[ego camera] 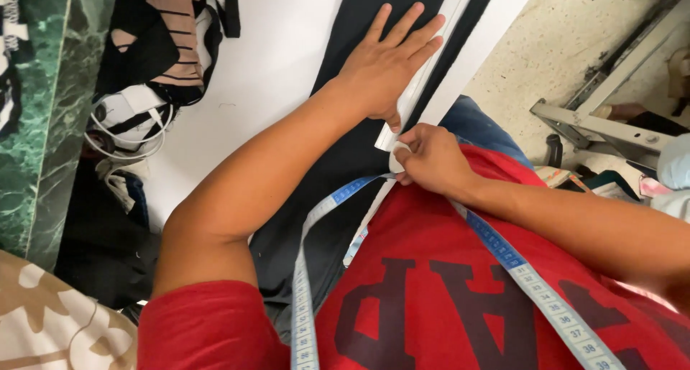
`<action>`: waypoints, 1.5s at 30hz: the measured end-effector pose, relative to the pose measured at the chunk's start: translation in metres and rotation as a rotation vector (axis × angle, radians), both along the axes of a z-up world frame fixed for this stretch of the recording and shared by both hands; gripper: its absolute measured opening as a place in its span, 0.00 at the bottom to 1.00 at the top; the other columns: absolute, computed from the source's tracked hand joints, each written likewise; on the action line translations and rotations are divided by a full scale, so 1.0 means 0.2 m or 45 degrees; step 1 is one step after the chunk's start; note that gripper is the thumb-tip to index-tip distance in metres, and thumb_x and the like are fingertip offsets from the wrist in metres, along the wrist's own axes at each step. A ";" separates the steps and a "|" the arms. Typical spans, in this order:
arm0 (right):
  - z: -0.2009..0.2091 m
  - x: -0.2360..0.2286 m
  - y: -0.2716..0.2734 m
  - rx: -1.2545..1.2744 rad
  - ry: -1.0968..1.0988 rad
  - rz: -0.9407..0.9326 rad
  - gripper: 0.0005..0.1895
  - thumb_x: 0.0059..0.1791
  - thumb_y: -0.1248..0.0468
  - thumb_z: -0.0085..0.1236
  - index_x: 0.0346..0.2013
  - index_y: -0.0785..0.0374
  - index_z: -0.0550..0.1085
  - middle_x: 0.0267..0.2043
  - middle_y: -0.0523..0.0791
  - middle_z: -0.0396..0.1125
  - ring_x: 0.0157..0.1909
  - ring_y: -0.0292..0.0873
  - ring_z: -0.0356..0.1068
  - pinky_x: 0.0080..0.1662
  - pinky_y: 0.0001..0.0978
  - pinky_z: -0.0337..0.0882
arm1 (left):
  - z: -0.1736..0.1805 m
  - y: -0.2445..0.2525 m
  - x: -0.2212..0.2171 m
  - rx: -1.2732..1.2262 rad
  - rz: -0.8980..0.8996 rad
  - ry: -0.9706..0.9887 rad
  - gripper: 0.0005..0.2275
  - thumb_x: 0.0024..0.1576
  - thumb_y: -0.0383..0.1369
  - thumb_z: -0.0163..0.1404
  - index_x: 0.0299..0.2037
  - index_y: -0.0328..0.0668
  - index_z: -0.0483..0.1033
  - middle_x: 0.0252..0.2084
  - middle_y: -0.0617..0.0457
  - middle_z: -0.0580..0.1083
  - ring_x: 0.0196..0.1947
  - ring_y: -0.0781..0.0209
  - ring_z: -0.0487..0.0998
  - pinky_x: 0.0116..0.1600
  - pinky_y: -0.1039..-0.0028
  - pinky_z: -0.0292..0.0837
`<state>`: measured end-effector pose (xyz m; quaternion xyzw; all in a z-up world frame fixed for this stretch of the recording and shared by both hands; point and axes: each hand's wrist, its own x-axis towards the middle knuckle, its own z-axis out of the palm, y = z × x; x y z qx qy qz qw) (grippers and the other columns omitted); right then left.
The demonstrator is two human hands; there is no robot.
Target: Measuring and marking black fabric on a workbench using a tape measure and chalk for tailoring.
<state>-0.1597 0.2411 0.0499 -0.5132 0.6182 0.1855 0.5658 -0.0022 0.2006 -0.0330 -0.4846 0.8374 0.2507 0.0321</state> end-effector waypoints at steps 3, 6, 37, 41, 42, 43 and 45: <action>-0.03 -0.02 0.01 0.158 -0.026 0.076 0.09 0.52 0.68 0.47 0.43 0.65 0.74 0.23 0.52 0.76 0.26 0.42 0.80 0.37 0.27 0.78 | 0.05 -0.01 -0.01 0.046 -0.003 -0.049 0.63 0.34 0.58 0.69 0.78 0.42 0.43 0.80 0.51 0.34 0.77 0.44 0.27 0.75 0.40 0.23; 0.04 -0.03 -0.04 0.323 -0.084 0.095 0.08 0.51 0.68 0.50 0.41 0.67 0.74 0.26 0.55 0.76 0.26 0.46 0.79 0.34 0.30 0.78 | 0.10 -0.01 -0.04 0.111 -0.018 -0.161 0.64 0.34 0.59 0.69 0.78 0.43 0.41 0.80 0.51 0.32 0.77 0.42 0.26 0.75 0.40 0.23; 0.03 -0.41 -1.63 -0.480 -0.834 -0.245 0.19 0.52 0.70 0.61 0.57 0.71 0.73 0.39 0.56 0.70 0.31 0.49 0.78 0.35 0.34 0.84 | 0.16 0.52 0.07 -0.840 1.795 -0.270 0.05 0.49 0.26 0.53 0.32 0.48 0.76 0.29 0.51 0.73 0.34 0.47 0.78 0.45 0.62 0.73; -0.04 -0.25 -1.90 -0.533 -0.900 0.070 0.19 0.53 0.72 0.60 0.59 0.72 0.72 0.42 0.59 0.69 0.33 0.51 0.78 0.36 0.36 0.84 | 0.10 0.57 0.13 -0.795 2.145 -0.612 0.07 0.49 0.31 0.57 0.37 0.46 0.79 0.32 0.50 0.76 0.35 0.45 0.79 0.44 0.56 0.73; -0.06 -0.21 -1.96 -0.510 -0.912 0.086 0.21 0.53 0.73 0.58 0.61 0.73 0.70 0.41 0.58 0.68 0.33 0.50 0.78 0.36 0.36 0.84 | 0.14 0.53 0.08 -0.866 2.143 -0.651 0.13 0.48 0.32 0.57 0.43 0.43 0.77 0.42 0.46 0.74 0.42 0.41 0.77 0.49 0.53 0.71; -0.08 -0.17 -2.03 -0.490 -0.920 0.090 0.22 0.54 0.73 0.56 0.63 0.74 0.67 0.41 0.56 0.66 0.33 0.48 0.77 0.37 0.35 0.84 | 0.17 0.47 0.05 -0.937 2.128 -0.689 0.20 0.47 0.33 0.58 0.50 0.40 0.75 0.51 0.41 0.73 0.48 0.37 0.75 0.54 0.50 0.70; -0.02 -0.05 -2.12 -0.450 -0.945 0.104 0.23 0.54 0.73 0.55 0.64 0.74 0.66 0.41 0.54 0.66 0.33 0.47 0.77 0.37 0.33 0.84 | 0.27 0.27 -0.14 -0.984 2.106 -0.575 0.17 0.48 0.29 0.56 0.49 0.37 0.75 0.50 0.39 0.73 0.50 0.36 0.76 0.56 0.51 0.70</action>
